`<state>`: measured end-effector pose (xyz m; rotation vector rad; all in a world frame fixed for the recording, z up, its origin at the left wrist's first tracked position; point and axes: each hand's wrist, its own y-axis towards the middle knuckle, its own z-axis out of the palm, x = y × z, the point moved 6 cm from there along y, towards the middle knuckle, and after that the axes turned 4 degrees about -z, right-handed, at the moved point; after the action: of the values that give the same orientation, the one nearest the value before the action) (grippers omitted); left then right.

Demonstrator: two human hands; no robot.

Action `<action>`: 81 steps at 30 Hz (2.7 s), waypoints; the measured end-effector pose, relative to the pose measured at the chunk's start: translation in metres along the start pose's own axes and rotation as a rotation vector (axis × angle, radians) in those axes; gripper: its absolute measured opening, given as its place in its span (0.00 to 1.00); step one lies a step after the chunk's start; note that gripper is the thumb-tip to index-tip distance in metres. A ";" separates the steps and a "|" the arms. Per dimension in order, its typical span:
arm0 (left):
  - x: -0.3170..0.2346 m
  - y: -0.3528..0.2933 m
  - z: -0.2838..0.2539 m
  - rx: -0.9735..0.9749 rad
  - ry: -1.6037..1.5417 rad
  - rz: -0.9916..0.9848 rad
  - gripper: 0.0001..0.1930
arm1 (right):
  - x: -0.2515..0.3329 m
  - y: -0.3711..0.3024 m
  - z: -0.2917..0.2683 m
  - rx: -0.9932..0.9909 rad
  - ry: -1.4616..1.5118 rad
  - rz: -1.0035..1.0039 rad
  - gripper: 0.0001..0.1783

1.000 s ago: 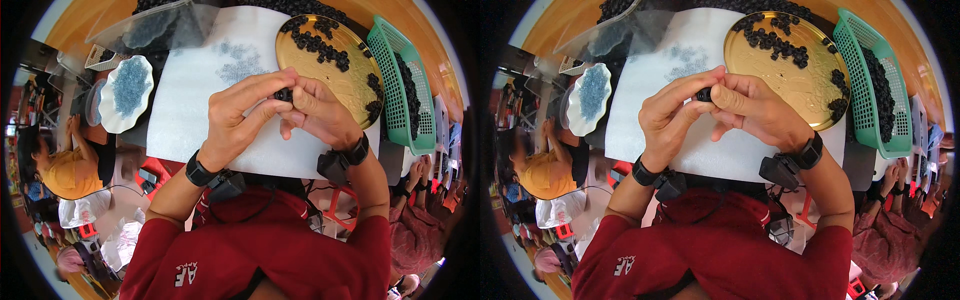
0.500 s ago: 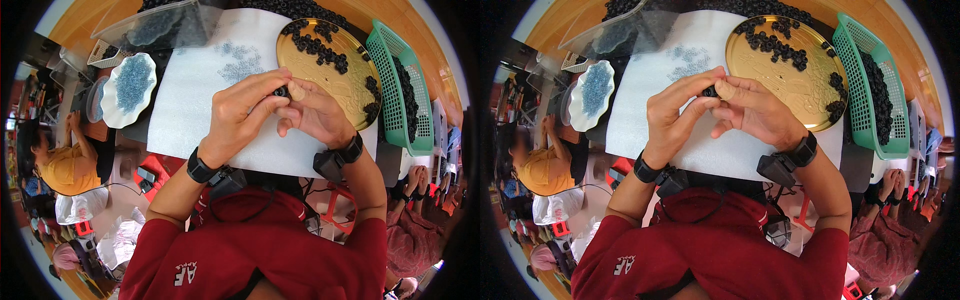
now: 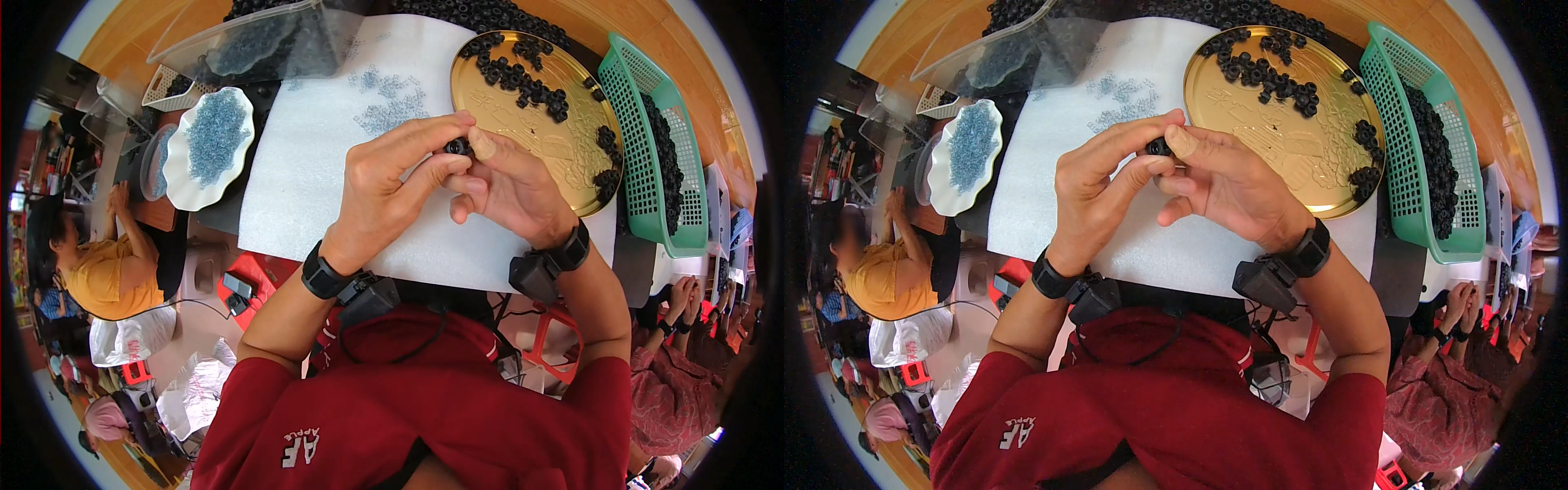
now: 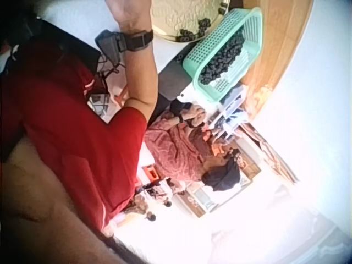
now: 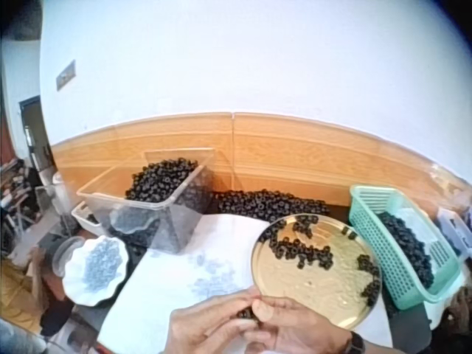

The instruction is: The person is assembling small black plastic components by inserting tiny blue beads into specific circular recesses on each part.

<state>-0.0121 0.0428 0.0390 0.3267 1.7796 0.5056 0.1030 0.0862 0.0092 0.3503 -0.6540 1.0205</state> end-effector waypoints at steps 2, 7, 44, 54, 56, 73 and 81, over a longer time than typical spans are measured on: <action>0.002 0.000 0.000 0.004 -0.007 -0.008 0.14 | 0.000 0.001 0.000 -0.004 0.001 -0.001 0.16; 0.004 0.000 0.000 0.014 -0.050 -0.052 0.13 | -0.001 0.001 -0.003 -0.021 -0.028 -0.002 0.16; -0.006 0.000 0.000 0.009 -0.218 0.048 0.17 | 0.005 -0.001 0.002 0.147 -0.182 -0.192 0.21; -0.010 0.001 -0.003 0.001 -0.004 0.113 0.16 | -0.002 -0.002 0.003 0.061 -0.208 -0.192 0.20; -0.010 0.001 -0.002 0.001 -0.003 0.107 0.16 | -0.002 -0.001 0.003 0.052 -0.206 -0.195 0.21; -0.006 -0.001 0.003 0.107 -0.271 0.073 0.15 | -0.009 -0.001 0.001 0.166 -0.074 -0.094 0.25; -0.004 -0.001 0.005 0.161 -0.355 0.054 0.15 | -0.009 0.000 0.006 0.176 -0.001 -0.086 0.23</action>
<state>-0.0068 0.0414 0.0408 0.5431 1.4704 0.3190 0.0981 0.0770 0.0080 0.5285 -0.5469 0.9983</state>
